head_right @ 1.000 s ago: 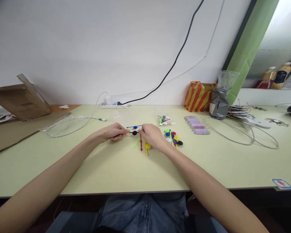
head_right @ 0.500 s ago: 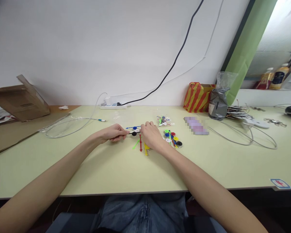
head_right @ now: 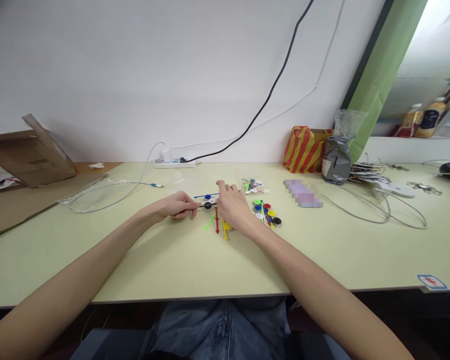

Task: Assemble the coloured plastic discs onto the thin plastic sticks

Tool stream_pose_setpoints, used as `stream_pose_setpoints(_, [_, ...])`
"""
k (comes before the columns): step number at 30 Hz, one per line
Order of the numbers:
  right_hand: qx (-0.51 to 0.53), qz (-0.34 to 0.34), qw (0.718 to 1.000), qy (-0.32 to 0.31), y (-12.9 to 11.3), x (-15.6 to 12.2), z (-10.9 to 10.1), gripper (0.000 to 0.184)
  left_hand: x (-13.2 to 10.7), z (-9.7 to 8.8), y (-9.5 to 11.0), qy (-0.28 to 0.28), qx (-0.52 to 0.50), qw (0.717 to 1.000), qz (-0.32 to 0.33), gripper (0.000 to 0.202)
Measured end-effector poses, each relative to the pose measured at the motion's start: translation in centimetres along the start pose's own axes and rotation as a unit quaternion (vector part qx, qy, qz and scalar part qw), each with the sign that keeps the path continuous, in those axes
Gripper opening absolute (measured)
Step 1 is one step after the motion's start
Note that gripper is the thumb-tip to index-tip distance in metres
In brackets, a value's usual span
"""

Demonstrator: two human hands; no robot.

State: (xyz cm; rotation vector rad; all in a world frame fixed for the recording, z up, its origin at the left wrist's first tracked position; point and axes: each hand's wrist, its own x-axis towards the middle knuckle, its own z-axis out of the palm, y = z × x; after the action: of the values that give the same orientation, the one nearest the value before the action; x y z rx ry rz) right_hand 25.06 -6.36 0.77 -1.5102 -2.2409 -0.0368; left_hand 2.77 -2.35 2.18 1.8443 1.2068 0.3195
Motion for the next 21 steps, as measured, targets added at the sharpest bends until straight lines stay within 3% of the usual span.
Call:
stream_pose_setpoints(8, [0.025, 0.003, 0.999, 0.025, 0.2, 0.1, -0.2, 0.049, 0.1, 0.6, 0.3, -0.005, -0.042, 0.999, -0.012, 0.048])
stream_pose_setpoints(15, [0.03, 0.006, 0.999, 0.044, 0.5, 0.3, -0.3, 0.046, 0.0, 0.8, 0.3, 0.063, 0.112, 0.992, -0.005, 0.051])
stream_pose_setpoints(18, [0.037, -0.001, 0.998, 0.056, 1.3, 0.6, -0.5, 0.035, 0.0, 1.0, 0.4, 0.079, 0.166, 0.983, -0.004, 0.055])
stream_pose_setpoints(21, [0.045, -0.03, 0.998, 0.027, 2.2, 1.0, -0.8, 0.021, 0.2, 1.1, 0.3, 0.109, 0.194, 0.975, -0.005, 0.056])
